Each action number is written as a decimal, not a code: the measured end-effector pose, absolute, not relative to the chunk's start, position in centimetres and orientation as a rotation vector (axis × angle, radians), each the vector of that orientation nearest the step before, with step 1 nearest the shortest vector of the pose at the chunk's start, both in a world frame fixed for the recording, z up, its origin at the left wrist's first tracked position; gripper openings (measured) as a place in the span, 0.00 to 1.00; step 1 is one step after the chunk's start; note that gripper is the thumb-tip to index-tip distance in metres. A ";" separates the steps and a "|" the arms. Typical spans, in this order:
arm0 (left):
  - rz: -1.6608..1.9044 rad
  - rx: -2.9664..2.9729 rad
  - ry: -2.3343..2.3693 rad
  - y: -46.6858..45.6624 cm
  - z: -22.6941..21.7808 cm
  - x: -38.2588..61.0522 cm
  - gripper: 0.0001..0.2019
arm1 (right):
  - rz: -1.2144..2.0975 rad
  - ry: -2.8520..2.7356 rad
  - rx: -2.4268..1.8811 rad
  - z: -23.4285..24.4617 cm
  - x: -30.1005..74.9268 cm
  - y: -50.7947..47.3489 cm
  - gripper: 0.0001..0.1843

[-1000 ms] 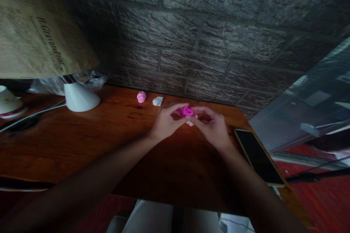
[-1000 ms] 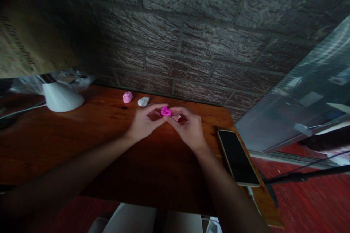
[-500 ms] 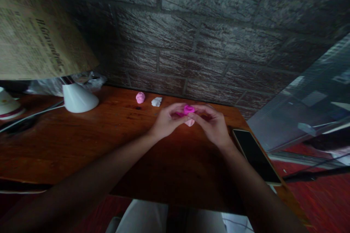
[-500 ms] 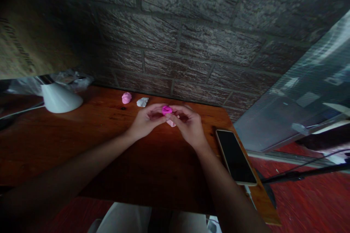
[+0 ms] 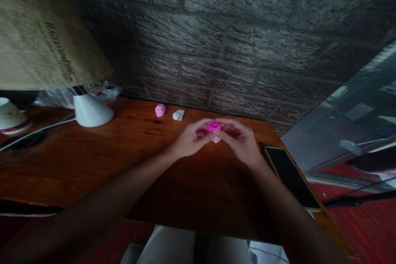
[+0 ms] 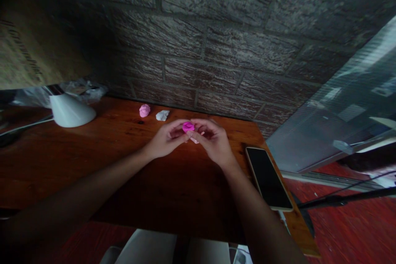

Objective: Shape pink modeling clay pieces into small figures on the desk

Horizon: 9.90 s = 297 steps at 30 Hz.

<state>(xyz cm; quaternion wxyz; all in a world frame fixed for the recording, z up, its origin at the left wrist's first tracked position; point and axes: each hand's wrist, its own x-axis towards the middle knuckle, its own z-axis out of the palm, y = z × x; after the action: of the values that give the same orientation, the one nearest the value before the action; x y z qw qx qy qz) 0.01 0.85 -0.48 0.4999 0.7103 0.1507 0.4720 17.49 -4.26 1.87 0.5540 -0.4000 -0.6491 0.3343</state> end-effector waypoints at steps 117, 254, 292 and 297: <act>1.092 1.417 0.424 3.3 -2.1 1.1 0.28 | 0.636 -1.276 -1.214 2.0 16.9 -4.1 0.28; 1.313 1.733 0.537 2.7 -1.8 0.7 0.22 | 0.894 -1.503 -1.246 1.7 20.1 -3.5 0.27; 1.413 2.289 0.647 2.1 -1.3 0.1 0.20 | 0.727 -1.257 -1.274 1.9 18.6 -3.5 0.21; 1.411 2.308 0.770 2.6 -1.3 -0.3 0.19 | 0.779 -0.997 -1.267 2.3 19.2 -3.3 0.22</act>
<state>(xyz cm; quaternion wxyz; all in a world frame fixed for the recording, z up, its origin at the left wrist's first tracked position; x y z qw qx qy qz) -0.29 2.56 -1.35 0.1638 0.8095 0.2700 0.4950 19.19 -3.27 2.29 0.6253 -0.5521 -0.4346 0.3397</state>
